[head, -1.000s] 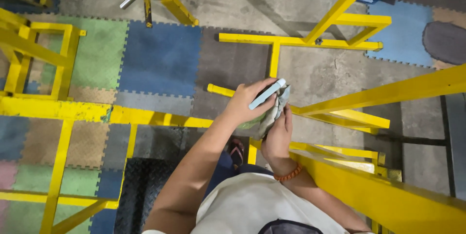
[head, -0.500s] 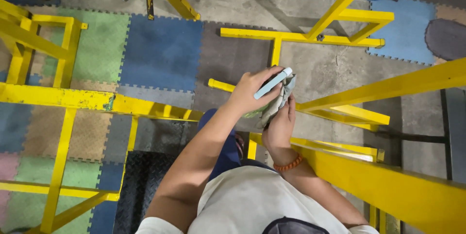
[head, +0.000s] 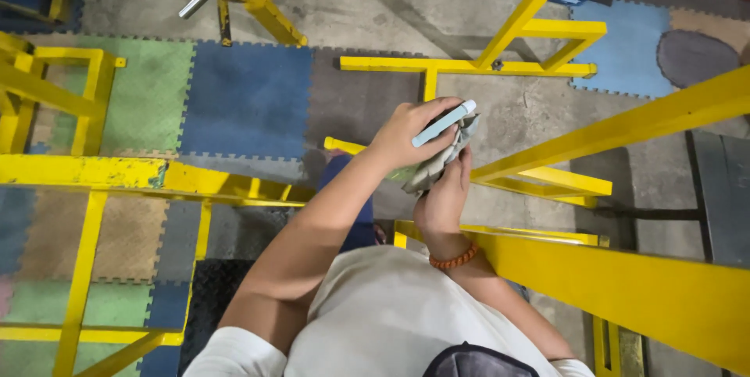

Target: Cleaning and sanitizing yellow exercise machines and a red weight bench using a spray bottle and cloth.

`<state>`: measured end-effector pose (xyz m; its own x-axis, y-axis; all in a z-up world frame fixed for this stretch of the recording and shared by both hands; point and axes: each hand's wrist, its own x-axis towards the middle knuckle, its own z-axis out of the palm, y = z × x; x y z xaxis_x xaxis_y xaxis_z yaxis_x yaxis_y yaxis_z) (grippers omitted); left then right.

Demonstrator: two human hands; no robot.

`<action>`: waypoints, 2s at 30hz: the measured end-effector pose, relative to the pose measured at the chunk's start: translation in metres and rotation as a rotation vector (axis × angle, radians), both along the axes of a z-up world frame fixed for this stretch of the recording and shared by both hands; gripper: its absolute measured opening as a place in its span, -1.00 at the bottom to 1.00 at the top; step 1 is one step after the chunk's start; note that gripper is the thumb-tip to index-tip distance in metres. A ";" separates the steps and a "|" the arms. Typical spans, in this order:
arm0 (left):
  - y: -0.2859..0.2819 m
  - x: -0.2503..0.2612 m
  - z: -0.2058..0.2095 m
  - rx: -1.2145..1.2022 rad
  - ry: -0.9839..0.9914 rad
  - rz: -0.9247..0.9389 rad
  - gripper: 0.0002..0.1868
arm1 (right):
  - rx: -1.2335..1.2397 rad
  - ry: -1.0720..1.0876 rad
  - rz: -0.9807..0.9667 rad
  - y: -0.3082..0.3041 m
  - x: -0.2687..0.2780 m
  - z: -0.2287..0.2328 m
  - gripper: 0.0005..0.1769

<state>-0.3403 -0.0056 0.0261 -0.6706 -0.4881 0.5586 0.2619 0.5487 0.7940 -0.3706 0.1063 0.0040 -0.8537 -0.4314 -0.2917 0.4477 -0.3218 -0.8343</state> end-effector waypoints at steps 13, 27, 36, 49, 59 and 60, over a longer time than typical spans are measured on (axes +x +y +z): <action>-0.030 -0.062 -0.013 0.054 -0.037 -0.372 -0.59 | 0.118 0.117 -0.157 -0.014 0.004 0.034 -0.30; -0.096 -0.141 -0.028 -0.036 -0.092 -0.882 -0.57 | 0.306 0.307 -0.341 -0.035 -0.063 0.000 -0.34; -0.135 -0.160 -0.017 -0.157 -0.108 -1.141 -0.51 | 1.390 1.108 -0.268 -0.011 -0.053 0.027 -0.28; -0.142 -0.177 0.061 -0.224 0.016 -1.438 -0.49 | 2.872 1.369 -0.068 -0.004 -0.006 0.115 -0.70; -0.103 -0.190 0.055 -0.219 0.052 -1.577 -0.53 | 2.954 1.292 0.062 -0.007 -0.009 0.101 -0.63; -0.100 -0.190 0.059 -0.175 0.047 -1.606 -0.53 | 2.990 1.272 0.107 -0.003 -0.010 0.097 -0.58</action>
